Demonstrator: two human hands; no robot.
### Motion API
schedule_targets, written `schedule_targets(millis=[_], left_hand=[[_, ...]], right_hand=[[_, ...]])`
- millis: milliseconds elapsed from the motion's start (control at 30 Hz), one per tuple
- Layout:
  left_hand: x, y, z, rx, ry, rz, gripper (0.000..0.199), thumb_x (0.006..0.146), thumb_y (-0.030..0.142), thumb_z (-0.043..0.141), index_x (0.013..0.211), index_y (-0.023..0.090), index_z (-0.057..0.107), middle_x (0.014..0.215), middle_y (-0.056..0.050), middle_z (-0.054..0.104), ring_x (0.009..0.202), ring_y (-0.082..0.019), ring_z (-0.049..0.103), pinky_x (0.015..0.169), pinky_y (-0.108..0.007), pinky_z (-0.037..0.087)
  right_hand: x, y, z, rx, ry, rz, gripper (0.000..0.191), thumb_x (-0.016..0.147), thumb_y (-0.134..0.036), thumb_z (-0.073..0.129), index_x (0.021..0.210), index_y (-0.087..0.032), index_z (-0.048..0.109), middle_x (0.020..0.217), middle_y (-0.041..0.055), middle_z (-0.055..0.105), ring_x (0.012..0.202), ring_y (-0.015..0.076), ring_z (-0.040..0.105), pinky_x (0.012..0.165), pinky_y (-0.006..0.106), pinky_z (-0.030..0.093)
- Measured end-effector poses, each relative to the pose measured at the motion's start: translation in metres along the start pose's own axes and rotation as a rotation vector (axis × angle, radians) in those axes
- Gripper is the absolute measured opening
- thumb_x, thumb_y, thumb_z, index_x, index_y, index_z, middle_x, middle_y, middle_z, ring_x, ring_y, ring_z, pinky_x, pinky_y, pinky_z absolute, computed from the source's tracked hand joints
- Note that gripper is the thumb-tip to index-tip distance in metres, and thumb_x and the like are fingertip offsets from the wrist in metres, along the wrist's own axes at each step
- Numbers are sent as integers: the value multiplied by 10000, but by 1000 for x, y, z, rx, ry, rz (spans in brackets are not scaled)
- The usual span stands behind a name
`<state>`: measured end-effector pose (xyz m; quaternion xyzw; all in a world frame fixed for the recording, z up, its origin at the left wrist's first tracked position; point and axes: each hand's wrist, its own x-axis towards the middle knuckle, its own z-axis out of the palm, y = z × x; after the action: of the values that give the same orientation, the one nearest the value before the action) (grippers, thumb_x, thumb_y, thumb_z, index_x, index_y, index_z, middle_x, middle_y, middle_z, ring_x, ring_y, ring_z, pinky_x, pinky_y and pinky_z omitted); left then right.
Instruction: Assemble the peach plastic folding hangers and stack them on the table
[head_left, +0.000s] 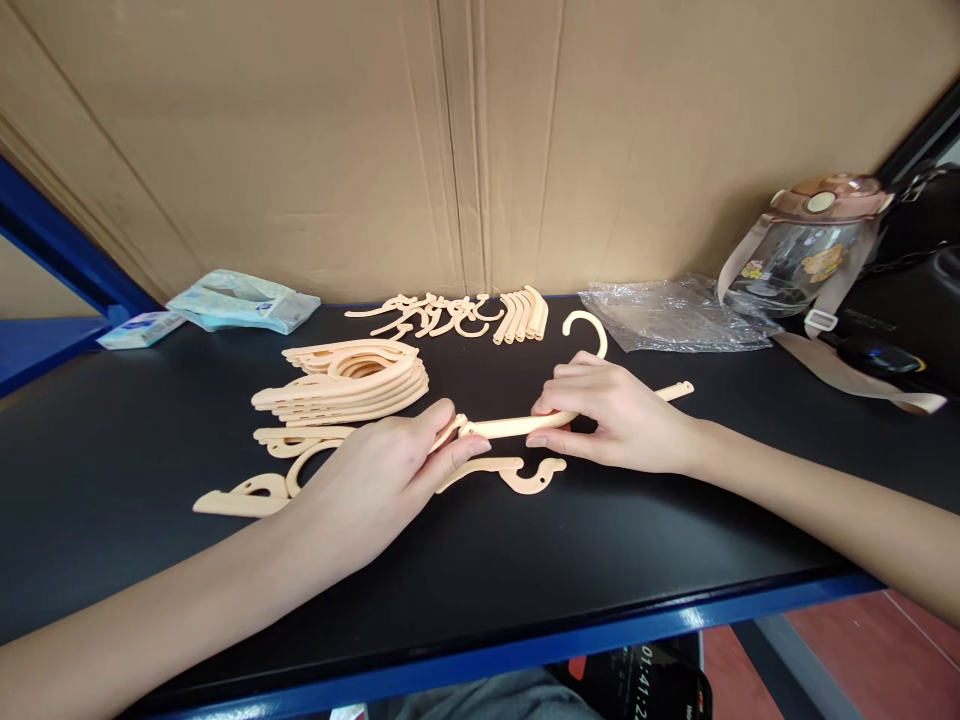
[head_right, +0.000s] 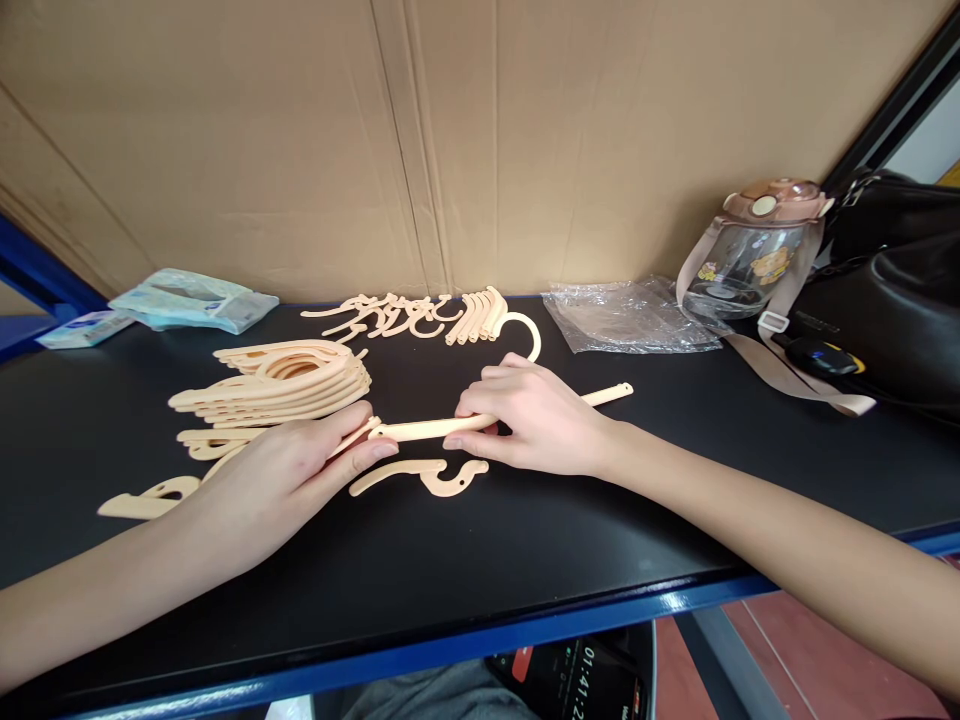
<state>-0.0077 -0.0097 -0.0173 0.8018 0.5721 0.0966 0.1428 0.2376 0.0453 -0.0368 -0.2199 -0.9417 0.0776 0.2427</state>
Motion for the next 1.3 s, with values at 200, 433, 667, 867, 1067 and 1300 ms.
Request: schedule_targets(millis=[200, 433, 667, 867, 1067, 1300], left_hand=[[0, -2, 2, 2, 38, 38, 435, 965, 571, 328, 700, 227, 356, 546, 46, 473, 482, -153, 497, 480, -258, 309], [0, -1, 1, 17, 37, 46, 427, 978, 552, 307, 710, 226, 371, 547, 47, 485, 487, -147, 509, 476, -254, 313], [-1, 0, 0, 126, -9, 74, 393, 993, 508, 314, 728, 226, 378, 557, 34, 505, 494, -162, 512, 473, -251, 279], [1, 0, -4, 385, -63, 164, 336, 984, 368, 452, 707, 227, 325, 534, 30, 513, 438, -158, 472, 449, -255, 180], [-1, -1, -3, 599, -55, 285, 370, 1023, 425, 371, 721, 212, 378, 536, 14, 528, 463, -186, 558, 436, -257, 127], [-2, 0, -4, 628, -10, 313, 401, 1027, 432, 342, 707, 201, 415, 524, 13, 536, 455, -172, 569, 440, -264, 150]], right_hand=[[0, 0, 0, 4, 9, -11, 259, 956, -354, 584, 788, -157, 591, 663, -44, 558, 634, 101, 441, 708, 283, 289], [0, -1, 0, 7, 0, -7, 261, 964, -358, 569, 788, -167, 595, 676, -36, 584, 635, 107, 447, 713, 287, 298], [-1, 1, 1, -9, 7, -31, 247, 954, -358, 589, 802, -164, 608, 680, -40, 579, 640, 103, 443, 713, 284, 298], [-2, 1, 3, 47, -40, -15, 272, 966, -378, 564, 800, -172, 628, 687, -29, 593, 653, 111, 463, 717, 289, 296], [-1, -3, 1, 115, -65, -19, 268, 977, -351, 547, 816, -163, 646, 697, -18, 597, 682, 118, 473, 740, 278, 320], [-1, -3, -1, 117, -83, -18, 274, 989, -363, 522, 834, -177, 650, 710, -15, 603, 690, 124, 474, 732, 277, 326]])
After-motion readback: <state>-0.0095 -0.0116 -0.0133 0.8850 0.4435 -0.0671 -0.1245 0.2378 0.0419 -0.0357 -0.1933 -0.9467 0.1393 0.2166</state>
